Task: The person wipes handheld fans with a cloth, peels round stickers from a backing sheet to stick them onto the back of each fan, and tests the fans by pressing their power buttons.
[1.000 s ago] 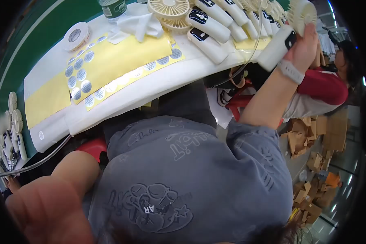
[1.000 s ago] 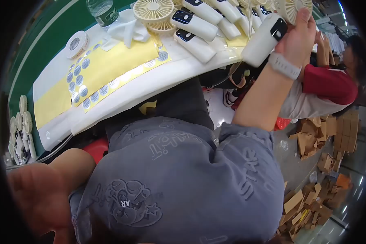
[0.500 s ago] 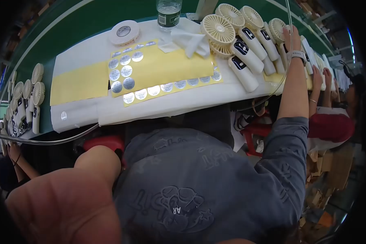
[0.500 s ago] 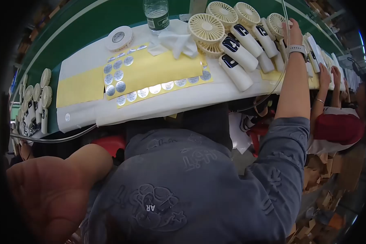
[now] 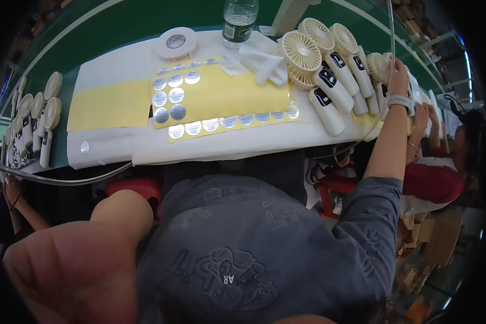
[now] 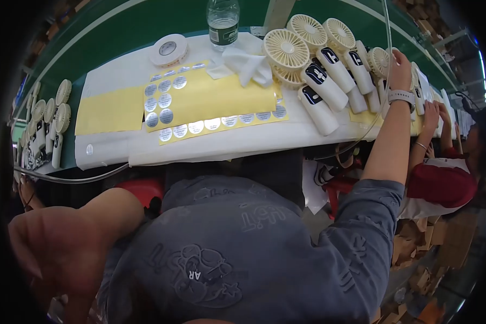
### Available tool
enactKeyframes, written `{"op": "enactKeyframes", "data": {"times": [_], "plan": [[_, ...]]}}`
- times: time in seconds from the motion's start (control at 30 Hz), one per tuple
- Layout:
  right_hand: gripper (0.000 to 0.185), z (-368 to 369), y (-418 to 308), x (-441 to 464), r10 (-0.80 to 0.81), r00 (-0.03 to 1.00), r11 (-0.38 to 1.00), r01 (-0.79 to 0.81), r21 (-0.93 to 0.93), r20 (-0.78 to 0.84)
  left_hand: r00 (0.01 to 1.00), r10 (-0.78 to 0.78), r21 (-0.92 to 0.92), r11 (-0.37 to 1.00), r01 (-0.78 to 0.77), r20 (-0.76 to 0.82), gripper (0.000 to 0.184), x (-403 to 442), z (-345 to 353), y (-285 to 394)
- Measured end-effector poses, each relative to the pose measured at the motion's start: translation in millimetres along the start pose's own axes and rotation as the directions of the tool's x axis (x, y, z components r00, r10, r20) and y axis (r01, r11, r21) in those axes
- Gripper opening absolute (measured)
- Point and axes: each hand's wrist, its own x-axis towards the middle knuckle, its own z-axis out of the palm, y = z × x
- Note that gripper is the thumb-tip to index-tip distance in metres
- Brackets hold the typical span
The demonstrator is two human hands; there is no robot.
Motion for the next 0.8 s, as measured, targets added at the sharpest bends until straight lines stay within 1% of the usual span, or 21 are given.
{"op": "enactKeyframes", "data": {"times": [0.03, 0.07, 0.1, 0.13, 0.2, 0.27, 0.3, 0.33, 0.37, 0.4, 0.43, 0.47, 0.5, 0.57, 0.6, 0.63, 0.67, 0.7, 0.73, 0.77, 0.8], "plan": [[0.033, -2, 1, 0, 0.020, 1.000, 0.999, -0.021, 0.027, 0.021, 0.997, -0.004, -0.082, 0.997, 0.011, 0.078, 0.041, 3, 24, -28], [0.034, -2, 2, 0, 0.040, 0.998, 0.998, -0.042, 0.054, 0.043, 0.993, -0.029, -0.042, 0.999, 0.034, 0.116, 0.042, -1, 36, -31], [0.033, -3, 4, -2, 0.003, 0.999, 0.999, -0.002, -0.036, 0.051, 0.987, -0.054, -0.001, 0.999, 0.055, 0.154, 0.044, -6, 49, -34], [0.033, -2, 14, -1, -0.003, 1.000, 1.000, 0.002, 0.017, 0.018, 0.978, -0.078, 0.041, 0.997, 0.072, 0.191, 0.046, -10, 61, -38], [0.033, 0, 33, 6, -0.015, 0.999, 0.991, 0.021, 0.130, -0.045, 0.990, 0.072, 0.107, 0.991, -0.085, 0.117, 0.051, -24, 37, -44], [0.032, -16, 38, 9, -0.019, 0.987, 0.985, 0.047, 0.167, -0.162, 0.947, -0.035, 0.337, 0.938, -0.080, 0.321, 0.065, -43, -4, -61], [0.031, -21, 51, 16, -0.009, 0.978, 0.972, 0.059, 0.229, -0.210, 0.915, -0.303, 0.584, 0.806, 0.097, 0.267, 0.065, -65, -23, -59], [0.031, -29, 46, 18, 0.025, 0.971, 0.952, 0.049, 0.302, -0.237, 0.787, -0.514, 0.754, 0.650, 0.097, 0.341, 0.061, -73, -48, -72], [0.033, -39, 24, 10, 0.000, 0.966, 0.962, 0.070, 0.262, -0.258, 0.602, -0.742, 0.913, 0.404, 0.052, 0.294, 0.051, -74, -55, -77], [0.037, -48, -15, -3, -0.068, 0.951, 0.984, 0.115, 0.139, -0.300, 0.489, -0.852, 0.973, 0.229, 0.022, 0.189, 0.048, -87, -68, -83], [0.042, -57, -18, -2, -0.140, 0.943, 0.989, 0.149, 0.006, -0.302, 0.473, -0.867, 0.988, 0.148, -0.051, 0.155, 0.047, -98, -91, -84], [0.039, -51, -54, -8, -0.147, 0.918, 0.978, 0.190, 0.082, -0.369, 0.461, -0.879, 0.991, 0.077, -0.113, 0.120, 0.046, -109, -113, -86], [0.040, -53, -53, -7, -0.140, 0.914, 0.981, 0.179, 0.069, -0.382, 0.522, -0.851, 0.990, -0.022, -0.142, 0.056, 0.045, -116, -140, -89], [0.041, -63, -9, 9, -0.040, 0.935, 0.999, 0.050, 0.019, -0.352, 0.610, -0.790, 0.949, -0.234, -0.212, -0.059, 0.042, -119, -188, -87], [0.042, -68, 17, 14, 0.014, 0.937, 0.999, -0.024, -0.022, -0.349, 0.614, -0.784, 0.925, -0.296, -0.238, -0.093, 0.043, -113, -213, -85], [0.043, -71, 32, 6, 0.032, 0.937, 0.994, -0.066, -0.088, -0.349, 0.654, -0.746, 0.904, -0.356, -0.235, -0.124, 0.043, -113, -233, -81], [0.041, -68, 39, -2, 0.026, 0.946, 0.986, -0.078, -0.148, -0.323, 0.663, -0.741, 0.872, -0.393, -0.292, -0.111, 0.047, -107, -249, -80], [0.040, -55, 37, -23, 0.034, 0.960, 0.977, -0.091, -0.193, -0.278, 0.669, -0.742, 0.781, -0.441, -0.442, -0.040, 0.050, -114, -288, -77], [0.039, -49, 33, -42, 0.060, 0.969, 0.966, -0.117, -0.232, -0.239, 0.653, -0.757, 0.746, -0.452, -0.489, -0.030, 0.054, -117, -321, -75], [0.038, -47, 27, -56, 0.094, 0.973, 0.956, -0.147, -0.254, -0.209, 0.688, -0.721, 0.635, -0.569, -0.523, -0.079, 0.057, -123, -341, -72], [0.036, -44, 20, -69, 0.137, 0.975, 0.950, -0.180, -0.255, -0.177, 0.681, -0.732, 0.646, -0.524, -0.556, -0.007, 0.062, -127, -362, -66]]}}
